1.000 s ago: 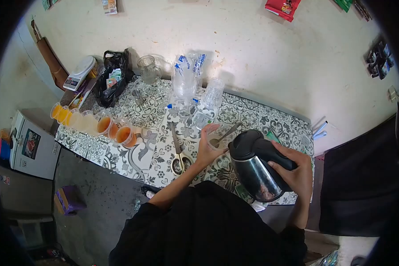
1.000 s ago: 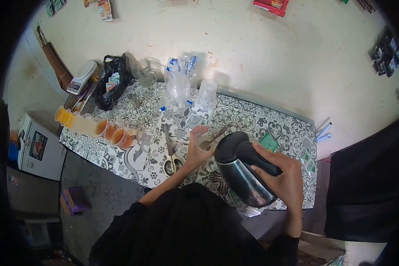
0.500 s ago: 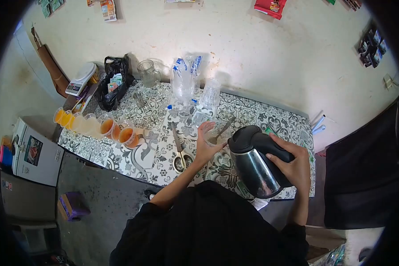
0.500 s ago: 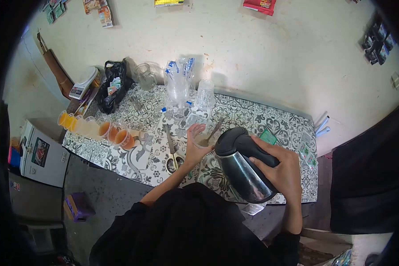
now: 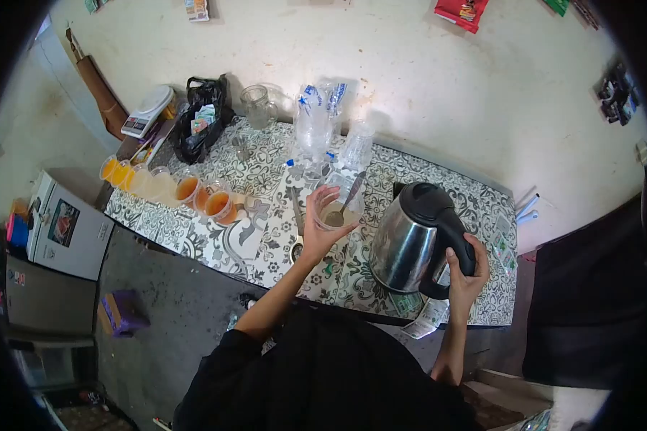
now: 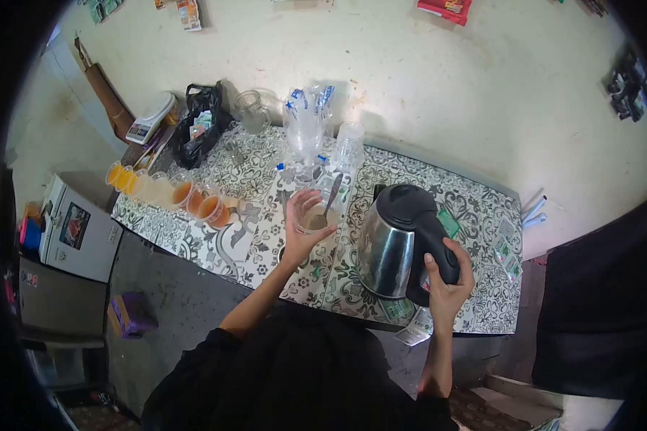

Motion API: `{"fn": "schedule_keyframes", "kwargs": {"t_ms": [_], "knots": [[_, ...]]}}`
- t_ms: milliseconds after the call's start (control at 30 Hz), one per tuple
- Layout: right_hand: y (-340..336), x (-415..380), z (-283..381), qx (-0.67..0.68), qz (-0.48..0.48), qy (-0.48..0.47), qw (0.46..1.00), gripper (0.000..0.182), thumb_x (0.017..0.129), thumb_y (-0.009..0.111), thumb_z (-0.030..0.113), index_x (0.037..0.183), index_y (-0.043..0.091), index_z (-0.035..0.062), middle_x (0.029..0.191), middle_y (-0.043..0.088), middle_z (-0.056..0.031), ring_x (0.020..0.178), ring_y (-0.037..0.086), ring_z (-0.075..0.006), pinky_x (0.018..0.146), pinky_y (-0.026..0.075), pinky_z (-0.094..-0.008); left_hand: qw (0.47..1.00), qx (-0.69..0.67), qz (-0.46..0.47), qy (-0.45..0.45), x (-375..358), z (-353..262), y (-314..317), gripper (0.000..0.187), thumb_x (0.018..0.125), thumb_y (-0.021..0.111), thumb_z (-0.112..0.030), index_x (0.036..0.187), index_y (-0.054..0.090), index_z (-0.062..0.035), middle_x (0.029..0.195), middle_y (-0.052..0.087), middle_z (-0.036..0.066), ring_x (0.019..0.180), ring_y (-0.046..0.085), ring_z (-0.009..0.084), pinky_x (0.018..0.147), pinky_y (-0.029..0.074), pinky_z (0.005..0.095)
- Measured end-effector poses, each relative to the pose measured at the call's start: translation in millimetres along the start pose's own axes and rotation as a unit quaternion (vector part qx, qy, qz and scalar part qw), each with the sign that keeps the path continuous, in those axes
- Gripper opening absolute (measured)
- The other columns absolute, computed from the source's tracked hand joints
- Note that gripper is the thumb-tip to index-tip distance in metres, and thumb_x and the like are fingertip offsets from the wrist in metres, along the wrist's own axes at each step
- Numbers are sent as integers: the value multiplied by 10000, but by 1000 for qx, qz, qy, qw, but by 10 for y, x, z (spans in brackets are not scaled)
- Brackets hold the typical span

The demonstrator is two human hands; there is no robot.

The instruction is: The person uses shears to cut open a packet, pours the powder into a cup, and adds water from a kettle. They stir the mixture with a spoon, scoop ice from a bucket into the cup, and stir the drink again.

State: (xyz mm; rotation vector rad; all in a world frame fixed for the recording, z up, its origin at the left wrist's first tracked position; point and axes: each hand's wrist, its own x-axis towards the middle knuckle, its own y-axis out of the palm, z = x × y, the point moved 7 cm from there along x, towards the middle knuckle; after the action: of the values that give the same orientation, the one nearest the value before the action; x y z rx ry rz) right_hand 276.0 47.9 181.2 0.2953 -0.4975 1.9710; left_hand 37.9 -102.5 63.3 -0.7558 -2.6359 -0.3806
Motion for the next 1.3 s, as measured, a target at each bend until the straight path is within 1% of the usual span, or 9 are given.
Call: {"fn": "schedule_keyframes", "kwargs": {"t_ms": [433,633,700,767,867,967,1000,1067,1300], "knots": [[338,-412,-773,-2,-87,-30,996,391,837,564,31,1198,418,6,1225,390,-144,1018,448,-195,861,380,-293,999,8,-30,12,-283,-786,-643,900,521,852,-134,1229,305,-44,1204,446,138,1149,427,239,990,321,378],[266,-593,-149,-179,-219,-169,944,509,856,525,328,1201,368,-11,1069,399,-127,971,407,-242,868,320,-380,994,29,-103,-13,-790,-1223,-1352,885,524,851,-129,1210,298,-40,1204,436,148,1153,425,237,989,325,374],[603,-764,65,-67,-171,-176,967,530,865,458,412,1138,345,-28,1066,404,-128,977,415,-250,860,348,-366,990,10,-137,-28,-999,-1388,-1639,887,527,850,-129,1213,295,-39,1203,437,147,1155,424,237,987,326,371],[1514,-1074,491,64,48,-100,992,448,879,398,395,1056,432,-16,1013,442,-125,960,424,-235,836,357,-343,988,24,-150,-20,-1181,-1570,-1939,880,530,848,-125,1212,300,-37,1200,440,141,1150,428,231,986,328,365],[2925,-1719,1219,180,437,-25,881,648,817,497,490,1213,450,-21,867,438,-39,761,386,-118,672,320,-242,982,45,-182,-31,-1509,-1840,-2448,880,519,852,-131,1206,313,-24,1198,444,132,1138,438,216,977,341,359],[3656,-2358,1811,164,596,-54,784,336,815,593,217,1106,561,53,650,444,14,577,386,-96,581,318,-250,971,58,-224,-54,-1879,-2054,-3048,881,516,851,-135,1205,314,-19,1198,444,131,1130,441,216,973,345,358],[3840,-2487,1994,173,600,-58,779,336,815,593,217,1106,561,53,650,444,14,577,386,-96,581,318,-250,967,79,-239,-41,-1997,-2140,-3258,879,517,850,-135,1206,315,-20,1196,444,132,1126,443,218,969,351,357],[4073,-2888,2507,157,610,-298,717,118,787,590,128,888,598,68,638,528,-17,520,408,-122,547,347,-269,961,98,-253,-47,-2229,-2270,-3679,882,517,851,-136,1207,314,-19,1197,443,133,1126,444,219,966,355,357],[4852,-3992,3043,198,632,-374,650,109,784,594,107,892,604,117,659,521,-7,577,495,-177,577,389,-292,938,156,-302,-64,-2688,-2478,-4997,889,512,846,-131,1212,310,-13,1206,436,143,1140,441,236,952,381,370]]}}
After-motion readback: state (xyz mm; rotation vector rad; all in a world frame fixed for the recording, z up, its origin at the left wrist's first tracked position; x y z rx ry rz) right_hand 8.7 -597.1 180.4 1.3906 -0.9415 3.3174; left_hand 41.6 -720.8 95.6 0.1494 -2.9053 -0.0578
